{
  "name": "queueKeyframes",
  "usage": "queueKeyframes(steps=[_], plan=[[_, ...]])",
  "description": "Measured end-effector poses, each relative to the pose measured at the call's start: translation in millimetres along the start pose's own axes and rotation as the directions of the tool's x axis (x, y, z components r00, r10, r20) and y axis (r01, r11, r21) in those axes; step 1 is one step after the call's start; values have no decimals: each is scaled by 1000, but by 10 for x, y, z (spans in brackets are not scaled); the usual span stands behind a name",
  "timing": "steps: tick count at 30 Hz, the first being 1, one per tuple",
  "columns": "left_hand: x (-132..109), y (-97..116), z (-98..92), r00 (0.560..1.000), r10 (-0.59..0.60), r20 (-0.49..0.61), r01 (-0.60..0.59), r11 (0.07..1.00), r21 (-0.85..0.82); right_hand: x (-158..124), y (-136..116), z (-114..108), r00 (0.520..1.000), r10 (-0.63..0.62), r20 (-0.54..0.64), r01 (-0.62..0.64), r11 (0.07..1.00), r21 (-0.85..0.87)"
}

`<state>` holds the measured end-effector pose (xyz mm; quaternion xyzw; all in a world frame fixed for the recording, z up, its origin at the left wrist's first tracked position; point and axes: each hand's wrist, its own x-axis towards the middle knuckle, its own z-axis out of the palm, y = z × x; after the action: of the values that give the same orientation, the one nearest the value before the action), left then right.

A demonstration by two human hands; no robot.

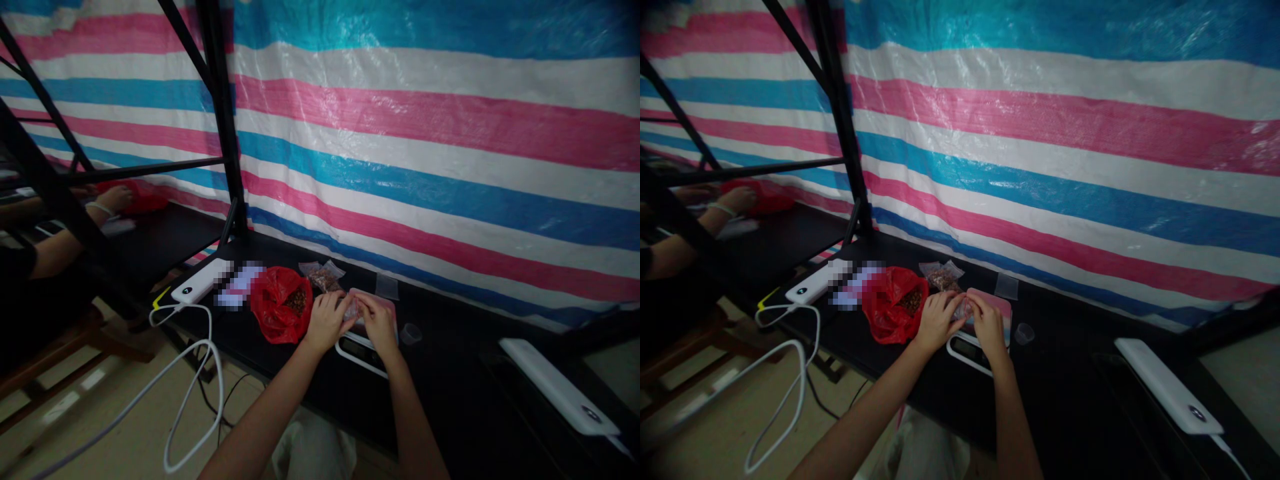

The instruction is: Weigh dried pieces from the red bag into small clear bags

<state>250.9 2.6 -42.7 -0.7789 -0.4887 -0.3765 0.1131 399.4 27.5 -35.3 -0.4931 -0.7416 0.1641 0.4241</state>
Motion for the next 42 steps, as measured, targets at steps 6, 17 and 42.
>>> queueKeyframes(steps=[6, 17, 42], plan=[[10, -14, 4, 997, -72, 20, 72, 997, 6, -3, -150, -111, 980, -13, -196, 15, 1000, 11], [45, 5, 10, 997, -72, 13, 72, 997, 20, 24, -97, -59, 977, -202, -71, 199, 979, -48], [12, 27, 1, 992, -106, -69, 104, 994, -27, -134, 83, -281, 929, 44, -367, -259, 785, -562]])
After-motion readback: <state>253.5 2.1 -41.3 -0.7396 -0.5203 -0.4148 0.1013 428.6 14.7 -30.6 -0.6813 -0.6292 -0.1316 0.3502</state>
